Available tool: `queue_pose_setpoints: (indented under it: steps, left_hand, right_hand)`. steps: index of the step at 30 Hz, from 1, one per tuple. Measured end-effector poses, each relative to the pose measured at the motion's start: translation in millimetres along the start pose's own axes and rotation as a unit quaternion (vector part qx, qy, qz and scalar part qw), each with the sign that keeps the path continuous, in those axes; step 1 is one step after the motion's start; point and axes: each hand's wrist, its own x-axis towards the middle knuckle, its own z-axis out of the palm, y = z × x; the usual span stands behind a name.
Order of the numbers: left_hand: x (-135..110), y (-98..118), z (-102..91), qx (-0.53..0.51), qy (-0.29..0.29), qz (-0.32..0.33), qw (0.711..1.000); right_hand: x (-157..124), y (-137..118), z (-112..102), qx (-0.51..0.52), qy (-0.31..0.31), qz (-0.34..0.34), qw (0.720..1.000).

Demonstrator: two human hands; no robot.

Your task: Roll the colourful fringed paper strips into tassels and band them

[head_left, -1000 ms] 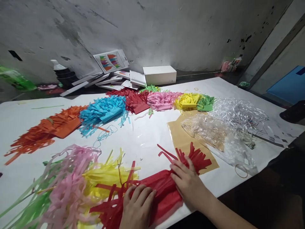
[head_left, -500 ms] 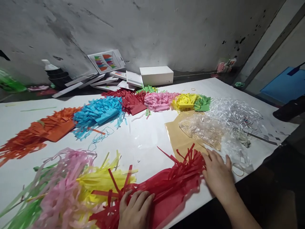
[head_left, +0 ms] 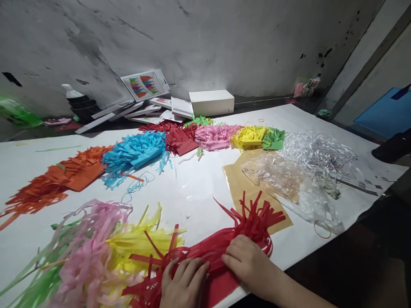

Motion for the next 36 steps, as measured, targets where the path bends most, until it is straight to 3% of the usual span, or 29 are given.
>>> queue_pose_setpoints:
  steps: [6, 12, 14, 16, 19, 24, 29, 36]
  left_hand:
    - [10, 9, 1.5, 0.002, 0.001, -0.140, 0.990]
    - [35, 10, -9.4, 0.010, -0.116, -0.253, 0.960]
    - [40, 10, -10.9, 0.015, -0.134, -0.267, 0.954]
    - [42, 10, -10.7, 0.012, -0.145, -0.269, 0.952]
    - [41, 9, -9.3, 0.000, -0.150, -0.267, 0.952]
    - [35, 5, -7.0, -0.031, -0.142, -0.256, 0.956]
    - [31, 1, -7.7, -0.003, -0.099, -0.228, 0.969]
    - [24, 1, -5.0, 0.004, 0.079, -0.114, 0.990]
  right_hand:
    - [0, 6, -6, 0.017, 0.002, 0.142, 0.990]
    - [16, 2, 0, -0.053, 0.033, 0.254, 0.965]
    - [16, 3, -1, -0.062, 0.063, 0.233, 0.968]
    - [14, 3, -4, -0.050, 0.075, 0.135, 0.987]
    - [11, 3, -8, -0.021, 0.043, 0.006, 0.999]
    - [10, -2, -13, -0.013, 0.078, 0.009, 0.997]
    - [13, -6, -3, -0.073, 0.014, -0.029, 0.997]
    - [9, 3, 7, -0.072, 0.024, 0.000, 0.997]
